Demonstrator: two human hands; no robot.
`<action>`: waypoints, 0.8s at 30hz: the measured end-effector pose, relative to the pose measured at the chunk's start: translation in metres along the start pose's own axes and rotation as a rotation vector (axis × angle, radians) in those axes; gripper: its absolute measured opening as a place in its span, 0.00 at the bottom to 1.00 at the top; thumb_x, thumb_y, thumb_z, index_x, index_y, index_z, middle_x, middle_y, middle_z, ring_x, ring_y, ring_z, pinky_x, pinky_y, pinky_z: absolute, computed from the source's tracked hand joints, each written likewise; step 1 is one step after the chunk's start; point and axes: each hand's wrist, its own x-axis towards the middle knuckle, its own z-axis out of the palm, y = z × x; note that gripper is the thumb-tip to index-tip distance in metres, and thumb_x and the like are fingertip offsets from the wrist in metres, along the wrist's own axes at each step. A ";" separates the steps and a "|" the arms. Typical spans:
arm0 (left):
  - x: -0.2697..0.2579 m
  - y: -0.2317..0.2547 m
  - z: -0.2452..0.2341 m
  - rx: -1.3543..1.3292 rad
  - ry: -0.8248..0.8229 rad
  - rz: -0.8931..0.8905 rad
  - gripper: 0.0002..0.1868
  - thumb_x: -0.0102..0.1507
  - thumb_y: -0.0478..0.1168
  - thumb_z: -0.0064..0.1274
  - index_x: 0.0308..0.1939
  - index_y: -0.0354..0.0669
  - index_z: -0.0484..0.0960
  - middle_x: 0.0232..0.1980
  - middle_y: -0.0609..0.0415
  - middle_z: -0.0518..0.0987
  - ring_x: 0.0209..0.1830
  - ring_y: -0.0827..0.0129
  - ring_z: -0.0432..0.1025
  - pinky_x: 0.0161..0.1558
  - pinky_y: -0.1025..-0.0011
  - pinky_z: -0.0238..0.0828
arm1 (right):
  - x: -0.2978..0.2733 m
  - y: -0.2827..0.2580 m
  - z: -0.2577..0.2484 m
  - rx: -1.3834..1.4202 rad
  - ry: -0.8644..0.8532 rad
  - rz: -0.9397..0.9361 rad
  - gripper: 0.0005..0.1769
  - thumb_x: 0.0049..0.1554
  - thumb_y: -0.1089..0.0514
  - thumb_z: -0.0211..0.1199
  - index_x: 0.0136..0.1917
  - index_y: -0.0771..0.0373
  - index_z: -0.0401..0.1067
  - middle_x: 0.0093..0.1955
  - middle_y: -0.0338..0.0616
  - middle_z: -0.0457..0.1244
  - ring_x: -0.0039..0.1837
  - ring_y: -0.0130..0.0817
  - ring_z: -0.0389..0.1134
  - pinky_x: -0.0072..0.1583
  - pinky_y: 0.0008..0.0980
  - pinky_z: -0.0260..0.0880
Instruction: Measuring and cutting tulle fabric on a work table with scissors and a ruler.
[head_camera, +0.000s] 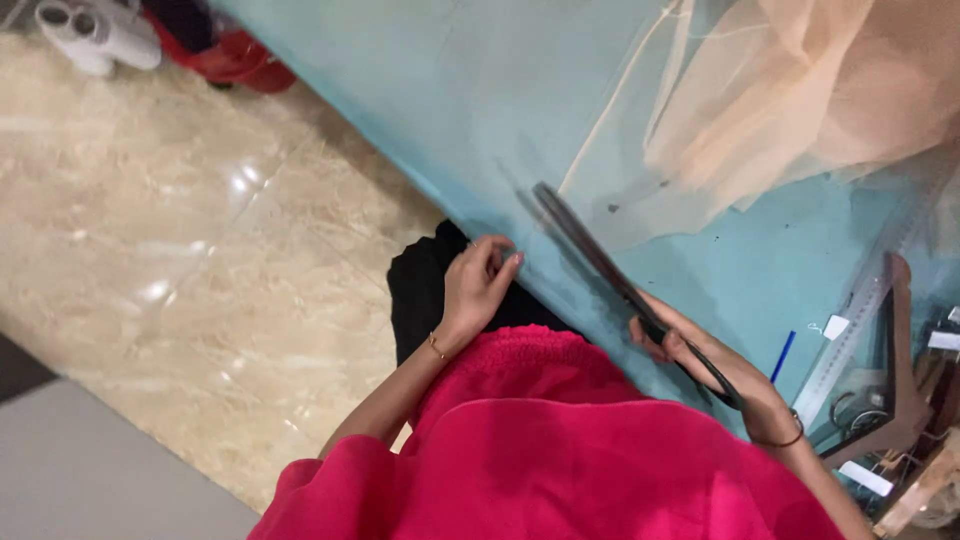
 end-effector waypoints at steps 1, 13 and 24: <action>0.000 0.000 0.005 0.046 0.067 0.002 0.14 0.63 0.46 0.61 0.48 0.44 0.82 0.30 0.54 0.74 0.27 0.63 0.71 0.33 0.65 0.68 | -0.002 0.002 -0.005 -0.036 -0.089 0.051 0.50 0.62 0.25 0.44 0.82 0.62 0.46 0.45 0.37 0.55 0.42 0.27 0.52 0.44 0.26 0.57; -0.004 0.004 0.048 0.334 0.400 0.197 0.07 0.61 0.43 0.61 0.40 0.49 0.82 0.35 0.57 0.77 0.36 0.63 0.74 0.39 0.61 0.63 | -0.036 0.015 -0.061 -0.212 -0.245 0.323 0.45 0.62 0.35 0.44 0.85 0.55 0.41 0.49 0.39 0.60 0.43 0.28 0.56 0.47 0.26 0.61; -0.005 0.012 0.045 0.132 0.377 0.185 0.02 0.63 0.39 0.59 0.37 0.48 0.82 0.33 0.59 0.77 0.33 0.67 0.74 0.38 0.64 0.65 | 0.021 0.034 -0.066 -0.307 -0.293 0.293 0.42 0.63 0.37 0.44 0.85 0.51 0.43 0.50 0.38 0.61 0.50 0.29 0.60 0.54 0.28 0.64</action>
